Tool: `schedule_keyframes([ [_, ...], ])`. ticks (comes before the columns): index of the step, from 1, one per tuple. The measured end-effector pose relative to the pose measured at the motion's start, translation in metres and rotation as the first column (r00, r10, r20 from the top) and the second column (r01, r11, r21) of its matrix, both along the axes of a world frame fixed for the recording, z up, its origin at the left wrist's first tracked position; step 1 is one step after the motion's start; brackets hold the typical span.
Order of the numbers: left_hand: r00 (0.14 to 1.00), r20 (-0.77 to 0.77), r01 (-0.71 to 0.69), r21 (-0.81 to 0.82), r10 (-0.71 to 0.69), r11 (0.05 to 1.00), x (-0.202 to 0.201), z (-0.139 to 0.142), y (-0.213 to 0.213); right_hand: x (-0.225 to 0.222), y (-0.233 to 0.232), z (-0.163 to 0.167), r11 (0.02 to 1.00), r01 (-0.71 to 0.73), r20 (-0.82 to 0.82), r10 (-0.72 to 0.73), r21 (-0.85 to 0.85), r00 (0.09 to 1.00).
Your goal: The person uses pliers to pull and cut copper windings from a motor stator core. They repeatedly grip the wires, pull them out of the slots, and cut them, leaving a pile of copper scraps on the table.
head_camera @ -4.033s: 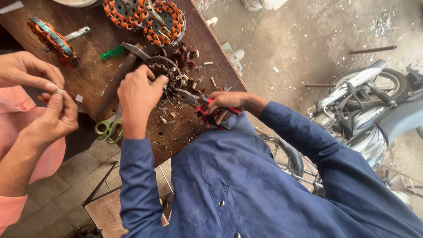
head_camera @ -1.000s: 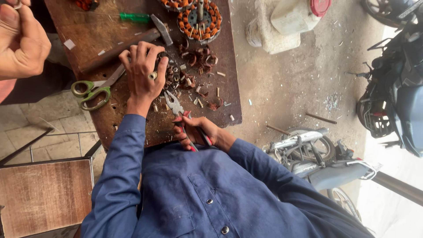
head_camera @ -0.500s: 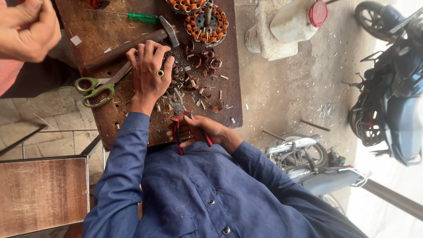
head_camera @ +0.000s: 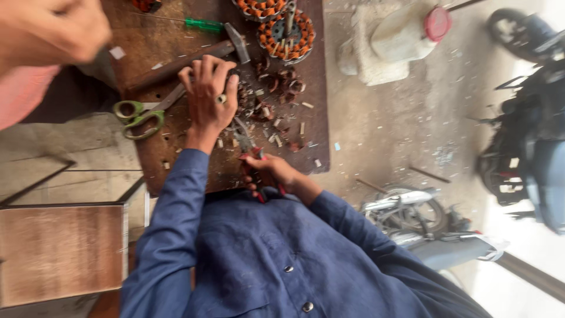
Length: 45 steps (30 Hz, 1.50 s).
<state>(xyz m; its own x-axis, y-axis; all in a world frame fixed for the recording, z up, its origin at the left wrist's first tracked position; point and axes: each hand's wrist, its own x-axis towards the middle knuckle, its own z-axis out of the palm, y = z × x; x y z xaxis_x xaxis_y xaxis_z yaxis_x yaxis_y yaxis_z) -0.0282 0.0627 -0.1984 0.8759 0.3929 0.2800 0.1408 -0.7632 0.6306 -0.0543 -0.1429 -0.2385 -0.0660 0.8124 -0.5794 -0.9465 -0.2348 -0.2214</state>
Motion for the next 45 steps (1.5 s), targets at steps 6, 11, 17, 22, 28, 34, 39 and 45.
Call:
schedule_keyframes([
  [6,0.991,-0.046,-0.124,0.011,0.124,0.992,0.007,-0.007,-0.009,0.002,-0.004,-0.010,0.941,-0.115,0.344,0.228,-0.318,0.911],
  [11,0.948,-0.248,-0.174,0.109,0.197,0.979,0.008,-0.012,-0.012,-0.015,-0.022,-0.027,0.912,-0.221,0.555,0.389,-0.346,0.735],
  [17,0.967,-0.227,-0.094,0.094,0.113,0.991,0.004,-0.018,-0.009,-0.011,-0.023,-0.029,0.994,-0.101,0.270,0.110,-0.048,0.957],
  [22,0.988,-0.149,-0.022,0.070,0.033,0.997,0.004,-0.017,-0.010,-0.001,-0.022,-0.015,0.997,-0.067,0.176,0.058,0.047,0.983],
  [28,0.991,-0.130,0.028,0.071,-0.019,0.997,0.006,-0.009,-0.007,0.006,-0.019,-0.010,0.985,-0.068,0.088,0.055,0.160,0.995],
  [34,0.992,-0.104,0.080,0.066,-0.073,0.995,0.004,0.002,-0.003,0.015,-0.017,-0.001,0.979,-0.089,0.102,0.071,0.184,0.992],
  [39,0.992,-0.098,0.088,0.073,-0.081,0.993,0.006,0.008,-0.003,0.015,-0.004,0.001,0.994,-0.078,0.105,0.069,0.082,0.992],
  [45,0.989,-0.101,0.118,0.066,-0.111,0.991,0.007,0.009,0.004,0.003,0.001,0.005,0.998,-0.055,0.180,0.059,-0.031,0.982],
])
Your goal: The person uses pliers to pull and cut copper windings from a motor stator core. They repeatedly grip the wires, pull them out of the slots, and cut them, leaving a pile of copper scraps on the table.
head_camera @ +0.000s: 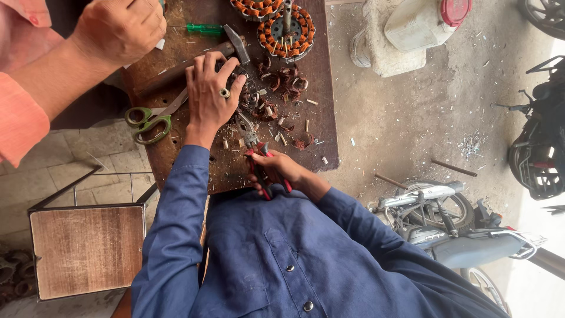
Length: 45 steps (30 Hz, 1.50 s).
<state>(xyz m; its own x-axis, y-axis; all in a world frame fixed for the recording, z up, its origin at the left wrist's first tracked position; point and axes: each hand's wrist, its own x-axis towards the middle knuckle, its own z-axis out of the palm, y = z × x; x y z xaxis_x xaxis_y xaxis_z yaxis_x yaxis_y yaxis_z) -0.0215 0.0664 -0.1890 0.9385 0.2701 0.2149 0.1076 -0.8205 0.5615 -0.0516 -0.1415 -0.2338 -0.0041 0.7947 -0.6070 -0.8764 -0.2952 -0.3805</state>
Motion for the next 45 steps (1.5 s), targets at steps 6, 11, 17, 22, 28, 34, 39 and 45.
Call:
schedule_keyframes([
  [6,0.998,-0.027,-0.057,-0.005,0.057,0.998,0.001,-0.003,-0.002,-0.004,0.003,-0.001,0.995,-0.005,0.158,0.021,-0.104,0.987],
  [11,0.994,0.000,-0.109,0.004,0.109,0.994,0.003,-0.004,-0.004,-0.006,0.000,-0.002,0.977,-0.179,0.384,0.209,-0.112,0.899],
  [17,0.993,-0.019,-0.121,-0.005,0.120,0.993,-0.001,-0.022,0.001,-0.016,-0.001,-0.013,0.989,-0.125,0.082,0.118,0.075,0.990],
  [22,0.991,-0.010,-0.135,0.009,0.136,0.991,-0.005,-0.039,0.001,-0.020,0.001,-0.024,0.989,0.032,-0.168,-0.007,0.147,0.986],
  [28,0.989,-0.004,-0.151,0.029,0.151,0.988,-0.006,-0.044,-0.002,-0.017,0.000,-0.026,0.975,0.038,-0.216,0.010,0.217,0.976],
  [34,0.986,-0.004,-0.165,0.053,0.165,0.985,-0.003,-0.033,-0.005,-0.017,0.003,-0.021,0.964,0.073,-0.244,-0.009,0.254,0.970],
  [39,0.985,-0.002,-0.171,0.072,0.171,0.983,0.000,-0.020,-0.008,-0.013,0.006,-0.016,0.958,0.122,-0.257,-0.053,0.261,0.965],
  [45,0.987,-0.019,-0.160,0.070,0.161,0.985,-0.001,-0.016,-0.010,-0.014,0.015,-0.017,0.968,0.146,-0.274,-0.086,0.206,0.958],
])
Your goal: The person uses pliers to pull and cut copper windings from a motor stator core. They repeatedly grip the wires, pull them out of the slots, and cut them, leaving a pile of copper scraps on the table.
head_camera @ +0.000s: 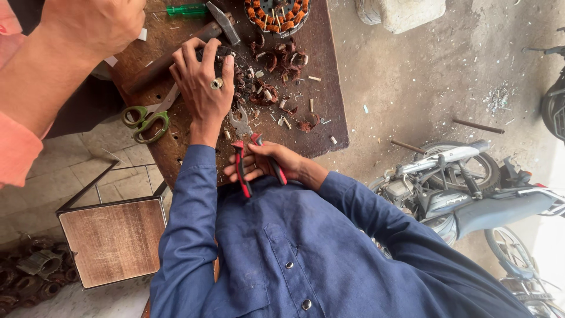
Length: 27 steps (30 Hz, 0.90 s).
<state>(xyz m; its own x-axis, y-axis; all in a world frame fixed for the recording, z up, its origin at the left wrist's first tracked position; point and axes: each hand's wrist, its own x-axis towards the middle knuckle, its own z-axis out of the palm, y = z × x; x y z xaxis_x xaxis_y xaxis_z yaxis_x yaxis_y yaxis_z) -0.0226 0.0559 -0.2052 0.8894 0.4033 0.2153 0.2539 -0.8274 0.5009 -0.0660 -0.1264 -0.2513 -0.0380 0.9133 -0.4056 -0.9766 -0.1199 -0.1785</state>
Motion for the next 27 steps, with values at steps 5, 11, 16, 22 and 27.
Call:
schedule_keyframes([
  [5,1.000,0.023,-0.005,0.036,0.004,0.999,0.001,-0.006,0.000,-0.005,0.000,-0.005,0.999,0.012,0.020,-0.011,-0.040,1.000],
  [11,0.998,-0.043,-0.048,-0.058,0.046,0.997,-0.003,-0.008,-0.003,-0.005,0.006,-0.006,0.896,-0.033,0.344,0.204,-0.443,0.917],
  [16,0.999,0.030,-0.044,-0.045,0.045,0.998,-0.008,-0.008,-0.014,-0.002,-0.009,0.004,0.845,-0.164,0.503,0.447,-0.509,0.740],
  [22,0.978,0.121,-0.130,-0.290,0.171,0.948,-0.017,-0.010,-0.013,0.006,-0.049,0.021,0.920,0.020,0.668,0.270,-0.392,0.694],
  [27,0.892,0.237,-0.190,-0.574,0.384,0.796,-0.017,-0.012,-0.031,0.014,-0.041,0.027,0.811,0.418,0.811,0.113,-0.409,0.574],
])
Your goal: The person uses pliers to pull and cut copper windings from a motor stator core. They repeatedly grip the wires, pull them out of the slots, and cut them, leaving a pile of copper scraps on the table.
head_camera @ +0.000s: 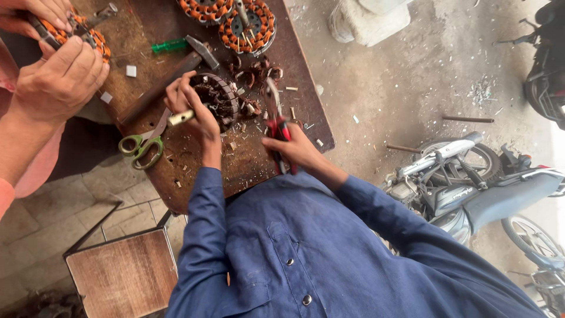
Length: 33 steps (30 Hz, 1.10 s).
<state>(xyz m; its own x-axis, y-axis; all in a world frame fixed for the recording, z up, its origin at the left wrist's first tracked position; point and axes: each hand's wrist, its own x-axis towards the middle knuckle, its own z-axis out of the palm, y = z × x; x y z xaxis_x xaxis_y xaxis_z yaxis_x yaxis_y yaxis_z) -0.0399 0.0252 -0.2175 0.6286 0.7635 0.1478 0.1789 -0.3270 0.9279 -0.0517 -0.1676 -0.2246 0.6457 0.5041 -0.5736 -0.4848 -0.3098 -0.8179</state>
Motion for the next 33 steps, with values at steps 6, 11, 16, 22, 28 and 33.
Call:
schedule_keyframes([
  [6,0.967,0.246,-0.009,-0.200,0.059,0.980,-0.002,0.013,-0.025,0.023,0.043,0.022,0.971,0.062,0.277,0.005,-0.232,0.961],
  [11,0.960,0.270,0.104,-0.080,-0.079,0.991,-0.019,0.022,-0.027,0.025,0.049,0.037,0.945,0.042,0.347,0.078,-0.325,0.935],
  [16,0.925,0.162,0.307,0.214,-0.343,0.927,-0.043,0.003,-0.005,0.022,0.041,0.022,0.978,0.011,0.692,0.141,-0.210,0.708],
  [22,0.799,-0.211,0.601,0.291,-0.563,0.744,-0.109,-0.008,0.053,0.013,0.030,0.004,0.943,-0.118,0.632,0.299,-0.312,0.715],
  [28,0.649,-0.270,0.752,0.370,-0.711,0.546,-0.114,-0.016,0.050,0.000,0.032,-0.007,0.976,-0.160,0.720,0.217,-0.148,0.659],
  [33,0.664,-0.324,0.727,0.487,-0.674,0.483,-0.107,-0.030,0.032,0.000,0.023,-0.019,0.954,-0.121,0.581,0.264,-0.273,0.770],
])
